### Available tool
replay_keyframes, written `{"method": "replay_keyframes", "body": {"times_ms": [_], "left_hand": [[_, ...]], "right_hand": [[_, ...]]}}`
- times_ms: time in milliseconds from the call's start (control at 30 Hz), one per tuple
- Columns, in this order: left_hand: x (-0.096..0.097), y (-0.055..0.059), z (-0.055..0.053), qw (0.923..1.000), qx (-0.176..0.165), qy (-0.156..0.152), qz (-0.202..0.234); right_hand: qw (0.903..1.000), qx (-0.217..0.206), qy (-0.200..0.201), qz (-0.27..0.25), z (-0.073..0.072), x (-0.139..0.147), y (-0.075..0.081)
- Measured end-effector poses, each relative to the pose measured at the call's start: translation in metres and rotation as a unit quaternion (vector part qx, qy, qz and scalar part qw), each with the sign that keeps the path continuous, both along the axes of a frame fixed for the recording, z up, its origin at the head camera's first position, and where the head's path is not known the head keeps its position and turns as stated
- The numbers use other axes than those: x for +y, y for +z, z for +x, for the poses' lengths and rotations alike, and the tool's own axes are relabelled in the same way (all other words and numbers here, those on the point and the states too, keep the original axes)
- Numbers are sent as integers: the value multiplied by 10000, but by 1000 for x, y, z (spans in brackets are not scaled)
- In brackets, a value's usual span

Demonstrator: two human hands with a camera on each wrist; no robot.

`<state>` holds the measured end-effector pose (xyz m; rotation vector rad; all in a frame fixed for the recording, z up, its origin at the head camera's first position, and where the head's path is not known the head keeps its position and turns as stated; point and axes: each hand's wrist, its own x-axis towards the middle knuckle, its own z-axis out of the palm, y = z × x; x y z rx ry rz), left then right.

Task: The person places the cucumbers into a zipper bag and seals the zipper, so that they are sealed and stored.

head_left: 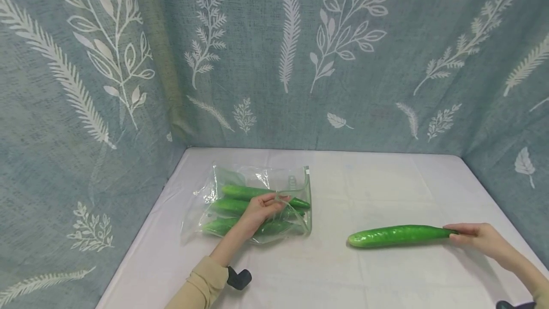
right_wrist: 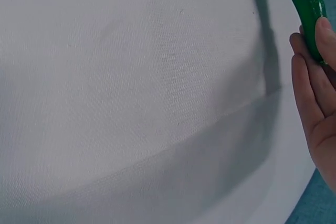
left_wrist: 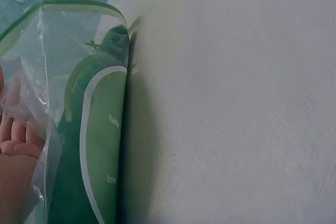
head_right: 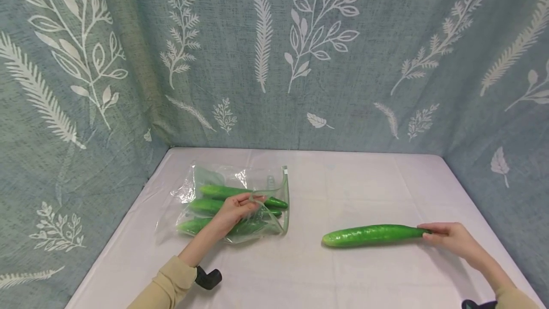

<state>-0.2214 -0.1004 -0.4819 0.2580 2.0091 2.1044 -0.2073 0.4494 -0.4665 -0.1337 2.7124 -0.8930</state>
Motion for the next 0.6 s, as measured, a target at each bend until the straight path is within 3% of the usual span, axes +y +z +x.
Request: {"method": "replay_keyframes", "body": {"times_ms": [233, 600], "left_hand": [[0, 0, 0, 10000, -5, 4, -4], [0, 1, 0, 10000, -39, 7, -41]], "right_hand": [[9987, -408, -147, -256, -2, 2, 2], [9961, -487, -455, -583, -1, 4, -2]]}}
